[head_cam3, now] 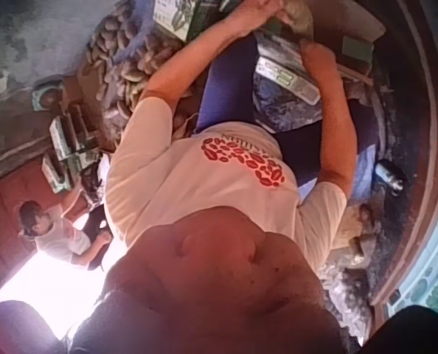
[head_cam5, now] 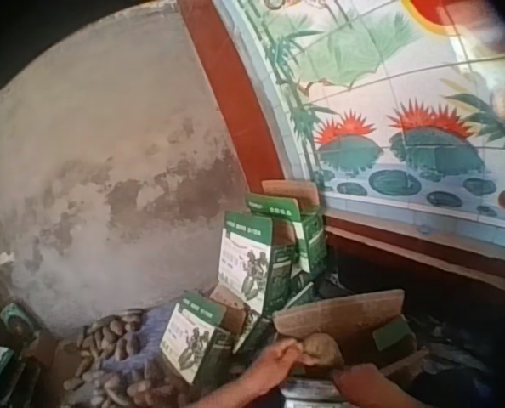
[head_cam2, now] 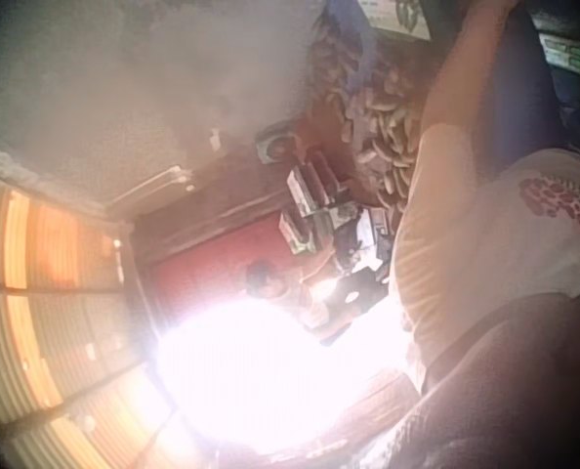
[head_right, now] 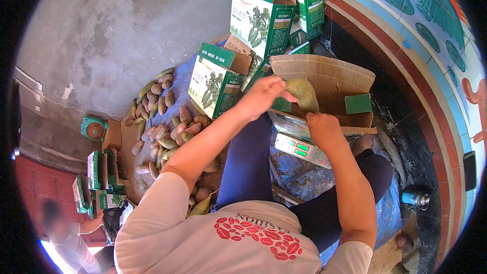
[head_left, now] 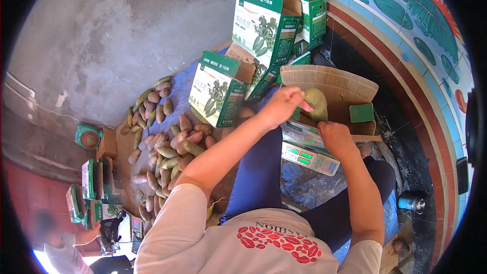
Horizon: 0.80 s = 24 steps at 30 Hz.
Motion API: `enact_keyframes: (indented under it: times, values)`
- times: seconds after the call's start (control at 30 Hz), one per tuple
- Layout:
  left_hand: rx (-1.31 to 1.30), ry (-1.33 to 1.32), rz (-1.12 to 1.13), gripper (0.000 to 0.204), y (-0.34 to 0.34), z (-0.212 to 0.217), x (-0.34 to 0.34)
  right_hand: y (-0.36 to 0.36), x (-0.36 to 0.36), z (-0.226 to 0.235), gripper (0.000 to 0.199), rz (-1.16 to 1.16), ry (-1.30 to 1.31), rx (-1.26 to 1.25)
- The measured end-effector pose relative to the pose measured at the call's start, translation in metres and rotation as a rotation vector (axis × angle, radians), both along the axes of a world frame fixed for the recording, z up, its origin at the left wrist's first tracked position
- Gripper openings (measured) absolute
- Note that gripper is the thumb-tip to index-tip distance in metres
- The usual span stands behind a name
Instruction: Packing sweet potatoes into cardboard boxes and weighing them on a scale.
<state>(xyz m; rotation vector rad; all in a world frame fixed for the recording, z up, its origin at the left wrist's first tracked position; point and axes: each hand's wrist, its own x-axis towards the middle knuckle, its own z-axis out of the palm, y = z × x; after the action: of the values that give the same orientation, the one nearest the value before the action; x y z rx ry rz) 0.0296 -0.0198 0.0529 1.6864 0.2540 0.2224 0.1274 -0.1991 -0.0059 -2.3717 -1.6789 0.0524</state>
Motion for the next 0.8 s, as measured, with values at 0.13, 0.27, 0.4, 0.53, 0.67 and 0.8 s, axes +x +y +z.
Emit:
enact_keyframes:
  times: [0.13, 0.27, 0.4, 0.53, 0.67, 0.8]
  values:
    - [0.188, 0.087, -0.090, 0.025, -0.013, -0.020, 0.033, 0.001, -0.001, 0.004, 0.008, 0.001, -0.006, -0.033]
    - [0.276, 0.010, -0.254, 0.021, -0.020, -0.031, 0.052, 0.001, -0.001, 0.005, 0.008, -0.004, 0.011, -0.060]
    - [0.430, 0.065, -0.206, 0.017, -0.009, -0.034, 0.048, 0.002, -0.002, 0.007, 0.008, -0.010, 0.013, -0.030]
    - [0.694, -0.134, 0.036, 0.017, 0.007, -0.026, 0.011, 0.003, -0.002, 0.007, 0.007, -0.019, 0.013, -0.045]
    - [0.560, -0.173, 0.348, 0.021, 0.042, -0.038, -0.056, 0.004, 0.000, 0.005, 0.007, -0.031, -0.032, -0.031]
    - [0.750, -0.019, 0.537, 0.012, 0.057, -0.072, -0.150, 0.006, -0.002, 0.004, 0.006, -0.033, -0.044, -0.024]
